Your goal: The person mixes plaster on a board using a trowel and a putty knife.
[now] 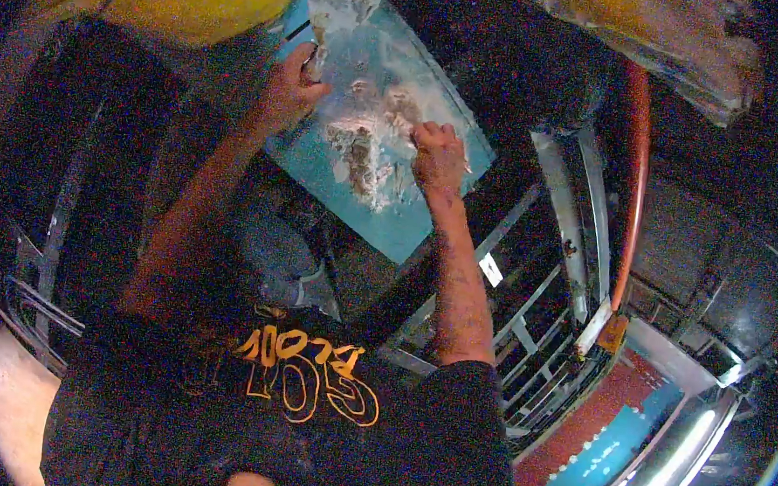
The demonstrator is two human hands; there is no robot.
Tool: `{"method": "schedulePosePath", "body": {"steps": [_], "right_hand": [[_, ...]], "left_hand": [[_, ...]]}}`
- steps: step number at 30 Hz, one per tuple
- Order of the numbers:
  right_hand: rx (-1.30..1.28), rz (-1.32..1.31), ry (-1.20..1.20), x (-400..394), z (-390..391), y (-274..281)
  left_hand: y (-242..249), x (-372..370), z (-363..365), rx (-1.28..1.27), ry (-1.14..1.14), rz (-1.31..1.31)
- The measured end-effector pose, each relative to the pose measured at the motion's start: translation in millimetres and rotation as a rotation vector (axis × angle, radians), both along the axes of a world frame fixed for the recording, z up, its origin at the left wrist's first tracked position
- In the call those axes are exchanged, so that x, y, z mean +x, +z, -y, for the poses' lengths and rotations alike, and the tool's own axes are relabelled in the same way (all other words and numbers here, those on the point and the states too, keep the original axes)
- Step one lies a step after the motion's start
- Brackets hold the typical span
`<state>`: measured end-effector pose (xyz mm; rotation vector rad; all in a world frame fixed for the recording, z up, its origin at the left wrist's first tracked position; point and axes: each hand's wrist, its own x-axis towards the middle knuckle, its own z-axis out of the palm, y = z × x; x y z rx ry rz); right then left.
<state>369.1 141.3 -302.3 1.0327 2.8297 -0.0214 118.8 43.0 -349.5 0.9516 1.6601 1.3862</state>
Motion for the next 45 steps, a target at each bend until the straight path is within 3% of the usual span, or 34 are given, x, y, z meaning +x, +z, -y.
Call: {"method": "schedulePosePath", "body": {"steps": [5,9,14,19,26,32,45], "right_hand": [[-0.081,-0.112,-0.017,8.2,-27.0,18.7],[0.052,-0.213,0.0,-0.3,-25.1,9.4],[-0.004,-0.162,0.116,12.4,-23.7,-11.1],[-0.067,-0.045,0.182,13.4,-30.1,5.5],[-0.119,-0.122,0.01,1.4,-37.8,15.3],[-0.048,-0.188,0.028,6.8,-41.6,3.5],[-0.017,-0.207,0.073,7.1,-25.1,9.4]], "left_hand": [[0.0,-1.0,0.7,0.016,0.015,0.038],[4.5,0.2,4.0,-0.022,0.026,-0.067],[-20.7,6.7,-5.7,0.119,0.056,-0.069],[14.4,1.0,3.4,-0.103,-0.023,0.044],[-5.0,-1.3,0.3,-0.015,-0.025,0.024],[-3.4,3.0,-1.3,0.007,0.025,-0.146],[-14.4,2.7,-1.5,0.005,-0.024,-0.067]]}}
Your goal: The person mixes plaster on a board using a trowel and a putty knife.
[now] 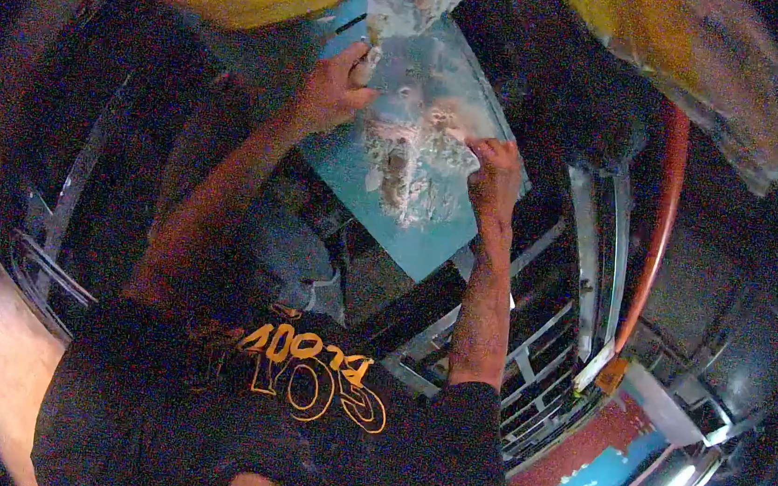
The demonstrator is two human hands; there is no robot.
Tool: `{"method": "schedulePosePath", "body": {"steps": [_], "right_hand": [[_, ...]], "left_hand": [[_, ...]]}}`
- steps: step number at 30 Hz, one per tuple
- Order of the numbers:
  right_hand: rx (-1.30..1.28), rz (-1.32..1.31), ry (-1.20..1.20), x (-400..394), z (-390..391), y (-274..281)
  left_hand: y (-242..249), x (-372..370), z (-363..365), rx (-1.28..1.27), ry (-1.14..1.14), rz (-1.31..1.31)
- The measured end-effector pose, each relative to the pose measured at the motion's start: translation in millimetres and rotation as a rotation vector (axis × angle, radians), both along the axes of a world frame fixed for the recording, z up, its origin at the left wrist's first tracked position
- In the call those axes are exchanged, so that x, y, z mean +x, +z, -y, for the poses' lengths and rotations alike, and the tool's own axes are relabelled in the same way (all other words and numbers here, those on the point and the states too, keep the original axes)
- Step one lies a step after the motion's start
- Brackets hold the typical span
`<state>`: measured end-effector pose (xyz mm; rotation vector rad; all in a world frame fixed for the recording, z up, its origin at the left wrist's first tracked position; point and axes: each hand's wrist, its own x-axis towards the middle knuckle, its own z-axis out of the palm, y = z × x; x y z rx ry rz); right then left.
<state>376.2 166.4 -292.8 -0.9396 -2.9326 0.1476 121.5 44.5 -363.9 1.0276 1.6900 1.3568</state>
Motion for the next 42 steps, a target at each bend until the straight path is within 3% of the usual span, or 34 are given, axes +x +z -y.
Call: {"method": "schedulePosePath", "body": {"steps": [10,16,19,20,23,24,27,29,32,34,37,39,42], "right_hand": [[-0.076,-0.143,-0.083,1.3,5.7,10.1],[0.003,-0.063,-0.05,-12.6,1.0,9.9],[-0.109,-0.048,-0.201,-16.0,-8.5,19.3],[-0.348,-0.088,-0.368,-14.1,-15.1,26.2],[-0.696,0.008,-0.481,18.5,-54.6,21.1],[-0.747,-0.088,-0.366,38.6,-71.3,3.6],[-0.938,0.126,-0.445,38.7,-83.7,-1.3],[-0.834,0.16,-0.393,46.4,-98.3,-14.8],[-0.626,0.202,-0.319,50.7,-106.8,-28.0],[-0.399,0.228,-0.301,43.9,-94.9,-20.8],[-0.33,0.136,-0.476,55.6,-85.0,-37.0],[-0.179,-0.002,-0.425,20.7,-34.8,3.3],[0.007,-0.043,-0.25,9.8,-6.1,9.6]], "left_hand": [[0.9,-3.9,1.7,0.069,0.027,-0.005],[6.0,-1.6,0.6,0.081,0.033,0.014],[7.6,-7.0,5.8,-0.018,-0.017,0.01],[7.4,-7.2,5.3,-0.054,-0.048,0.01],[11.1,-5.4,3.8,-0.07,-0.02,0.009],[6.4,-5.4,1.5,-0.038,-0.002,0.0],[-4.2,-0.6,1.5,-0.025,-0.003,0.049],[7.5,-4.7,3.3,-0.101,-0.063,0.165],[4.8,-5.0,4.4,-0.086,-0.055,0.021],[-7.7,-0.6,1.0,0.005,-0.016,0.056],[-5.7,0.9,-1.2,0.037,0.004,0.022],[-5.2,-0.1,0.0,0.039,0.017,0.021],[-8.6,3.9,-1.0,0.029,0.021,0.09]]}}
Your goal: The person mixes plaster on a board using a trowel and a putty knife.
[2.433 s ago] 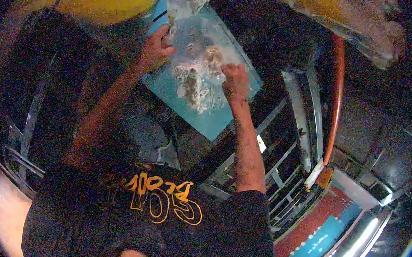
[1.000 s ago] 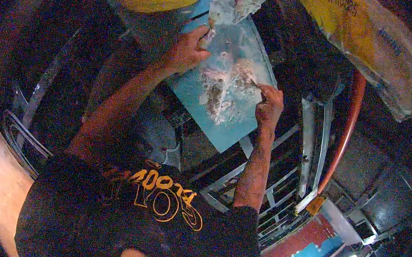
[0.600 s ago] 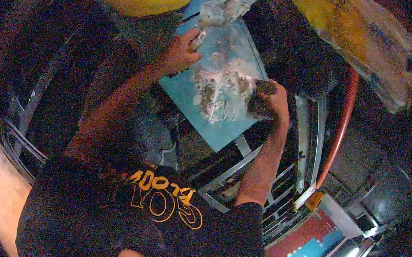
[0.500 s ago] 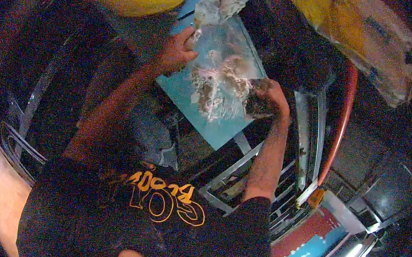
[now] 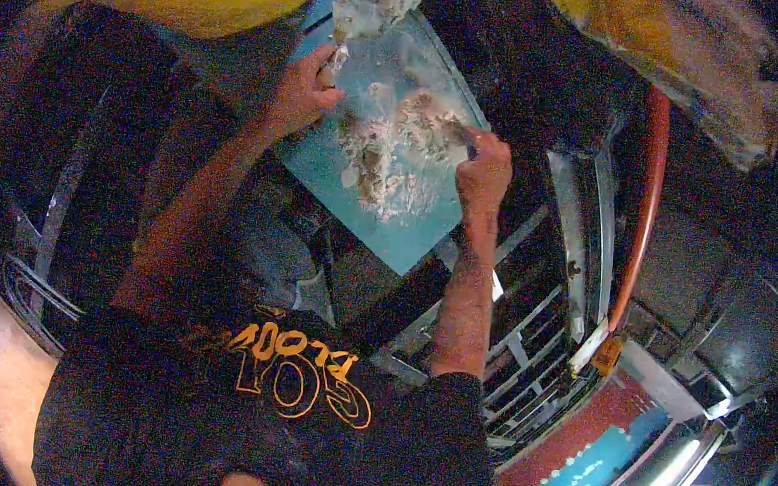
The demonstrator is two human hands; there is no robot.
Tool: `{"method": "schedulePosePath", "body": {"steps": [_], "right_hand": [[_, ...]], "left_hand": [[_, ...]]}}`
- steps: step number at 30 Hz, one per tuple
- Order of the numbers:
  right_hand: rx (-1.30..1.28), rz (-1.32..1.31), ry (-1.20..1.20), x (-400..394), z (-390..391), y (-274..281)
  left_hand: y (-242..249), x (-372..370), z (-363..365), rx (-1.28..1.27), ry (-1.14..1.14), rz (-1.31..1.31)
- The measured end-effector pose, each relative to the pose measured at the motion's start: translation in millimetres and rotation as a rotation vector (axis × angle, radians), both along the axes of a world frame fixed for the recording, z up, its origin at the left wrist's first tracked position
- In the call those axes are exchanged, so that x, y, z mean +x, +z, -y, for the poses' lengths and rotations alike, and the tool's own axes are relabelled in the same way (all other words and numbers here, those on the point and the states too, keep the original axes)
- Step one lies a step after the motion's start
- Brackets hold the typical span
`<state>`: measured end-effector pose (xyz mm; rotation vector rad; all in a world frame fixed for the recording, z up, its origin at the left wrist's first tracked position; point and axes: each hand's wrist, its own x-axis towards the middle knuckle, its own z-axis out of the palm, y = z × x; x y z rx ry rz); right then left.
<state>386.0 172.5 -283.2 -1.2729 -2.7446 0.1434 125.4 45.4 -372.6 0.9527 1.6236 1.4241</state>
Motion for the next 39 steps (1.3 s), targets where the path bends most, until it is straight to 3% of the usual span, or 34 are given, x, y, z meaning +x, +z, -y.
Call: {"method": "schedulePosePath", "body": {"steps": [4,13,14,18,20,22,25,29,32,39], "right_hand": [[0.175,0.11,0.094,-1.7,27.0,-25.8],[0.189,0.384,0.31,23.1,37.6,-31.8],[0.207,0.271,0.368,27.3,32.4,-31.9],[-0.186,0.172,0.207,28.6,-8.8,-6.6],[-0.179,0.053,0.173,19.6,-15.3,-1.6],[-0.087,-0.033,0.144,12.3,-22.6,-4.4],[0.084,0.004,0.216,5.1,-27.1,-4.1],[0.086,0.195,0.192,22.0,3.7,-33.4],[0.125,0.178,0.148,33.4,41.8,-51.4],[-0.224,0.121,0.207,50.2,-16.6,-9.5]], "left_hand": [[7.0,-0.9,1.6,-0.061,-0.012,-0.015],[16.0,-4.3,1.9,-0.026,-0.027,-0.065],[13.5,-5.8,3.2,-0.024,-0.028,-0.053],[8.7,-2.0,5.2,-0.005,0.017,-0.062],[16.7,-5.1,4.0,-0.124,-0.056,-0.015],[13.1,-3.0,3.4,-0.059,0.0,-0.098],[8.0,-1.1,2.0,-0.032,0.015,-0.128],[9.0,-0.7,1.1,0.009,0.018,-0.126],[6.3,-0.8,0.3,-0.026,0.017,-0.089],[21.4,-5.1,5.0,-0.053,-0.049,-0.082]]}}
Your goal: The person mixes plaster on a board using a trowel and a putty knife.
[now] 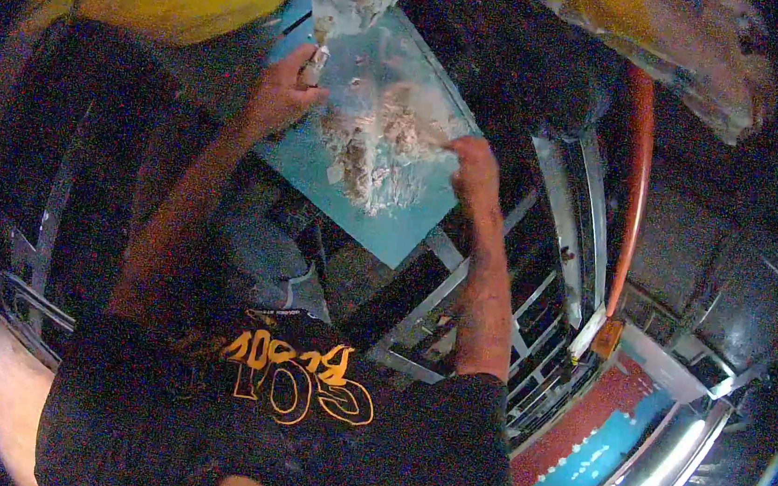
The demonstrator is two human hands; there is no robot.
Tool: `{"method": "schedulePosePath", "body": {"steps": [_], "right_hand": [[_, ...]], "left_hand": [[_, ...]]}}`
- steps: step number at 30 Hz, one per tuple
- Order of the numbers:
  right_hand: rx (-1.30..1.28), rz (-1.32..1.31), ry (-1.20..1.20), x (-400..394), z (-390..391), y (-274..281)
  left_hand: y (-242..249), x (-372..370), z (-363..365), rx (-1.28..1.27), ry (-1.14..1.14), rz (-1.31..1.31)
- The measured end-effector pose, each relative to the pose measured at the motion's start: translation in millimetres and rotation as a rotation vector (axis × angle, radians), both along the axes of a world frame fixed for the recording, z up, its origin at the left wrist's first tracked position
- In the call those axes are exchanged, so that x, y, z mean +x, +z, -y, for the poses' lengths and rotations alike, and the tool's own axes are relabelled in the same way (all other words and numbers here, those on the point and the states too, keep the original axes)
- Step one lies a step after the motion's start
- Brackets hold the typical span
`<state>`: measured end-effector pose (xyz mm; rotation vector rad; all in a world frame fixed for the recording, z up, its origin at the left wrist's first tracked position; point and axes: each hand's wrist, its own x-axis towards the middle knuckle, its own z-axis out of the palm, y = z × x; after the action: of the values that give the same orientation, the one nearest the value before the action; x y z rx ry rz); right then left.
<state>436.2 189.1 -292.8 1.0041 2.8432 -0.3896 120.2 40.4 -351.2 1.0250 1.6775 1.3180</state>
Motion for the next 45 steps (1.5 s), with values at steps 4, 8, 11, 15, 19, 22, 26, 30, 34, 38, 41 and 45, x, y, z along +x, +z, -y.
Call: {"method": "schedulePosePath", "body": {"steps": [4,8,11,15,19,22,26,30,34,38,41,45], "right_hand": [[0.015,-0.015,-0.082,-37.7,-19.5,26.0],[0.117,0.196,-0.193,-19.9,-33.6,-12.1],[0.157,0.143,-0.26,-9.5,-4.4,-32.8],[0.182,0.074,-0.014,-13.8,23.6,-30.4],[-0.05,0.102,-0.187,-31.2,3.0,0.4],[-0.066,0.022,-0.185,-54.4,-22.1,14.9],[0.162,0.051,0.053,-83.2,-32.2,-1.7],[0.242,0.044,0.256,-88.9,-12.9,-26.7],[0.132,0.13,0.27,-51.3,8.5,-10.8],[-0.002,0.068,0.149,-29.2,-2.4,5.3],[-0.138,-0.057,-0.156,-13.6,3.2,4.9],[0.153,-0.224,-0.261,-2.6,35.1,8.7]], "left_hand": [[-5.8,2.4,-1.2,-0.067,0.001,-0.024],[-17.8,3.7,-4.0,0.006,0.021,-0.15],[-9.9,0.2,-2.5,-0.05,-0.033,-0.045],[-13.4,9.7,-7.8,0.078,0.045,0.002],[2.7,4.9,-1.6,0.034,0.015,-0.01],[0.1,2.5,-0.1,0.015,0.032,-0.046],[-16.8,7.2,-6.1,0.021,0.058,-0.06],[-9.8,-0.5,-0.5,-0.082,-0.054,-0.027],[-24.1,5.1,-6.9,0.017,-0.02,0.042],[-1.9,0.3,-0.8,-0.022,-0.014,-0.014],[-11.1,0.2,-1.5,-0.006,-0.026,0.113],[-6.7,0.8,-3.7,0.052,0.011,0.011]]}}
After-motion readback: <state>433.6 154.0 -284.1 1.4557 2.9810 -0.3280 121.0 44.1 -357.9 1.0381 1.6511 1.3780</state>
